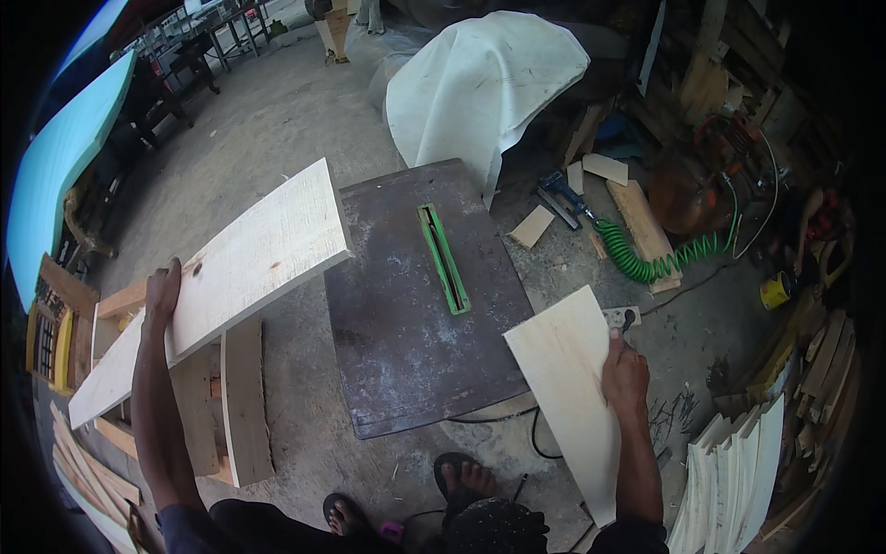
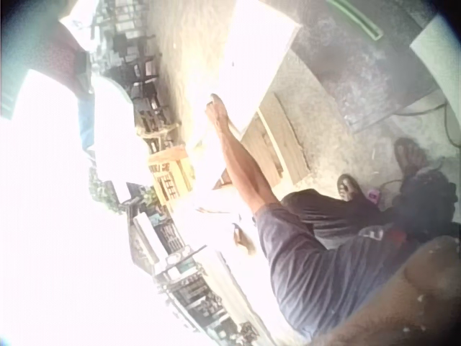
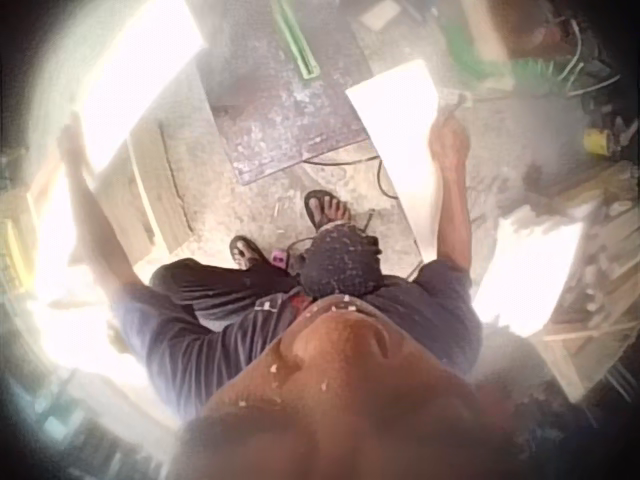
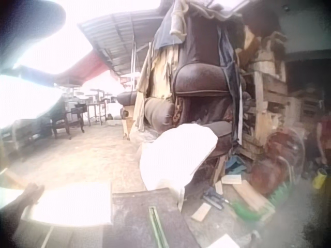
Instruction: The person measures a long plank with a tape measure and marks it with a pencil, then uses a table saw to cut the plank into smaller pieces. The person stacks the cut pieces and places them on a wooden frame.
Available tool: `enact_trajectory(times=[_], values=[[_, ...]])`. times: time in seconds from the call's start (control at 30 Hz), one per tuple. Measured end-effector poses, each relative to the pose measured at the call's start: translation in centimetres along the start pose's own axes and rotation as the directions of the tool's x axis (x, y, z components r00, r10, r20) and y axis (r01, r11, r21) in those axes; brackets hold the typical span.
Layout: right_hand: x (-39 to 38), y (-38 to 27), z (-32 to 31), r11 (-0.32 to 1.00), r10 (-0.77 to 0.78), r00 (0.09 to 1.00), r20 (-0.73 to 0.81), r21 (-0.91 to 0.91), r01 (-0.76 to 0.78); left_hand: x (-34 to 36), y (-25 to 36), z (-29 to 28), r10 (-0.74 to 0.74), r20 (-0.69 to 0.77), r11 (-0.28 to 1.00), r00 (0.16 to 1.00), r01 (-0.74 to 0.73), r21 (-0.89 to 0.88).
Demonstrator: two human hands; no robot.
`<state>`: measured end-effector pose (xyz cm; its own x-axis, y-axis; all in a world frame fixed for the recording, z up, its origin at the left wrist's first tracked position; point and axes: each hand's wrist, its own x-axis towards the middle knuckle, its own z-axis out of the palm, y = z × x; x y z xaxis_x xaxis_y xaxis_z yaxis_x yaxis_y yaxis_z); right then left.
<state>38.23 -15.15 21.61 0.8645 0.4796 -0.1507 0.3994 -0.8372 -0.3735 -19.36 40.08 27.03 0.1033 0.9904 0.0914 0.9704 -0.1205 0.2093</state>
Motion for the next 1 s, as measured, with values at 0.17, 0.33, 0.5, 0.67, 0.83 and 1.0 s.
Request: enact_trajectory(times=[0.17,0.33,0.5,0.67,0.83,1.0], values=[[-5.4,-2.4,1.9,0.998,0.006,0.987,0.160,-0.057,0.003,-3.3,4.2,-0.2,0.062,-0.095,0.998,0.994,-0.061,0.021],[-5.9,-4.9,3.3,0.997,0.076,0.982,0.173,-0.014,-0.074,-16.7,15.3,-0.4,0.528,-0.540,0.785,0.656,-0.620,0.014],[-6.2,-5.6,5.4,0.992,0.126,0.978,0.167,-0.042,-0.121,-31.1,24.4,4.4,0.955,-0.036,0.270,0.294,-0.916,-0.296],[-6.9,-5.8,5.4,0.989,0.145,0.979,0.146,0.007,-0.148,-33.9,27.3,10.9,0.989,0.056,0.148,0.138,-0.958,-0.245],[-12.1,-1.9,3.2,0.979,0.042,0.948,0.316,0.177,-0.102,-33.8,26.6,12.6,0.981,0.116,0.182,0.159,-0.953,-0.240],[-25.8,8.8,1.1,0.934,0.063,0.936,0.345,0.310,-0.177,-33.7,26.4,12.4,0.985,0.069,0.173,0.161,-0.951,-0.256]])
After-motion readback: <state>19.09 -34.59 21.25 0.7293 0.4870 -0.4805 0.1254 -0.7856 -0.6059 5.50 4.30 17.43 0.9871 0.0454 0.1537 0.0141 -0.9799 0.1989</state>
